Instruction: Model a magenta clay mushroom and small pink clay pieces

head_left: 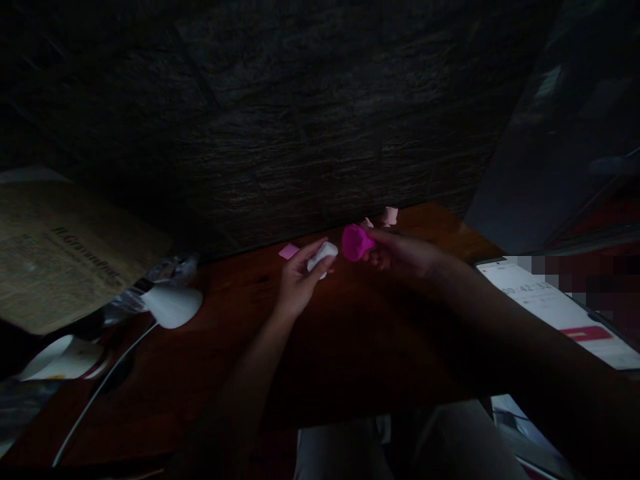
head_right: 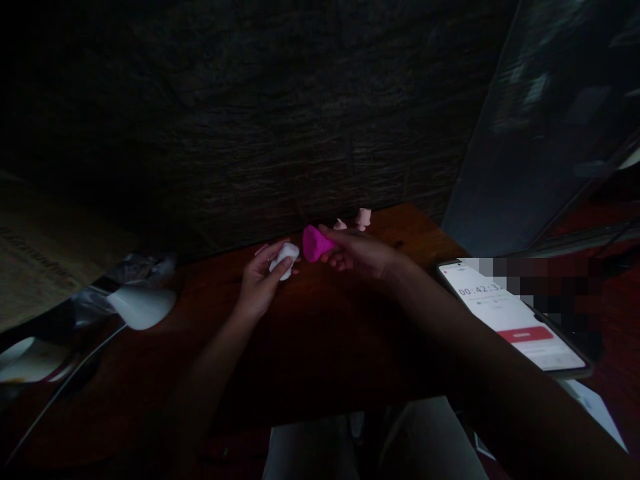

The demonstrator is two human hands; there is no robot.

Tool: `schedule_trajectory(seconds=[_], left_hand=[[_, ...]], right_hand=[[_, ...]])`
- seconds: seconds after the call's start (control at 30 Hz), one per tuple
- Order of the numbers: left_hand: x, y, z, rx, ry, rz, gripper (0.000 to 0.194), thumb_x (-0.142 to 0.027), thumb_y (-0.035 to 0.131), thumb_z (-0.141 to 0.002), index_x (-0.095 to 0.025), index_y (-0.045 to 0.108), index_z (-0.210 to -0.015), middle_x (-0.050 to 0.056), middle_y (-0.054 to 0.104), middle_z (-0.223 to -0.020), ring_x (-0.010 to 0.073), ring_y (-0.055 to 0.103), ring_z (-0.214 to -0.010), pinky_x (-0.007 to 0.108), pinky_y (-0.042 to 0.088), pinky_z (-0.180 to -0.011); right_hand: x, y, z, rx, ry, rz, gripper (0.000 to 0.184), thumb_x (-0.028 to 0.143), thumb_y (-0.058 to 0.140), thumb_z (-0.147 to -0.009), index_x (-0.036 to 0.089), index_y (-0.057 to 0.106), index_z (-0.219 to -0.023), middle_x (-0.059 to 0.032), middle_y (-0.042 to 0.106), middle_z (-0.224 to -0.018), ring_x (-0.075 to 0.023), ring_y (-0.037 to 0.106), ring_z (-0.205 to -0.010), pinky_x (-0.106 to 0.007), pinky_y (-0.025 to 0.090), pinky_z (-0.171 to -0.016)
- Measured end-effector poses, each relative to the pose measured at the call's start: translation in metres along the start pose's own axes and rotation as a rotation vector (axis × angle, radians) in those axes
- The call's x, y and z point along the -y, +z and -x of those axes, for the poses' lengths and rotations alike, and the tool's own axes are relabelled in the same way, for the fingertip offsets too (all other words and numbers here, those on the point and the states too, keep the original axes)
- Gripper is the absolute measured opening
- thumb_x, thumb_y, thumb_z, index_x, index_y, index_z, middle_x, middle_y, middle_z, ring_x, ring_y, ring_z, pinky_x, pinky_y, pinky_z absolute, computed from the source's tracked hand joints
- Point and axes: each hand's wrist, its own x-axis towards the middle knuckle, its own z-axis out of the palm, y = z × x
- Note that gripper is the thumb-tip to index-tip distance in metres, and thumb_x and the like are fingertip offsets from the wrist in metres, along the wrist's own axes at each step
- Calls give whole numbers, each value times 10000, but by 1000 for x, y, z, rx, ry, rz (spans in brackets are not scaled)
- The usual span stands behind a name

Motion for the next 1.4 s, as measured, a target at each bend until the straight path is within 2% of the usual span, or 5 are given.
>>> schedule_trajectory(seconds=[0.5, 0.7, 0.93, 1.13, 1.4], left_hand=[[-2, 3, 1, -32, -19, -62, 377, -333, 846, -687, -191, 725, -1015, 59, 740, -1005, 164, 694, -853, 255, 581, -681], [-1, 4, 3, 8, -85, 51, 437, -479, 774, -750, -194, 688, -1071, 77, 730, -1029, 175, 715, -782, 269, 586, -602], [-7, 5, 5, 84, -143, 178, 433, -530, 748, -766, -199, 686, -1039, 70, 740, -915, 179, 707, -738, 286, 573, -595], [-4, 5, 5, 7, -115, 137, 423, -430, 828, -703, -193, 719, -1035, 37, 726, -869, 116, 651, -653, 246, 547, -590], [-4, 9, 2, -73, -44, -23, 349, -326, 847, -677, -194, 746, -983, 31, 737, -897, 92, 617, -633, 205, 531, -538]], right_hand=[[-4, -2, -5, -59, -320, 316, 531, 685, 694, -746, 154, 682, -732, -22, 659, -650, -93, 540, -534, -199, 400, -474], [-7, 2, -7, -53, -149, 84, 369, 517, 669, -845, 173, 617, -722, -6, 617, -590, -87, 501, -475, -197, 387, -445], [-10, 10, -4, 108, -36, -95, 306, 422, 619, -857, 192, 523, -680, 27, 526, -542, -82, 422, -454, -199, 362, -447], [-13, 7, -7, -45, -239, 82, 417, 569, 688, -798, 182, 569, -698, 18, 521, -576, -86, 420, -485, -218, 317, -437], [-9, 11, -3, -22, -404, 368, 514, 689, 655, -774, 176, 637, -745, 4, 593, -639, -88, 462, -520, -212, 362, -461]])
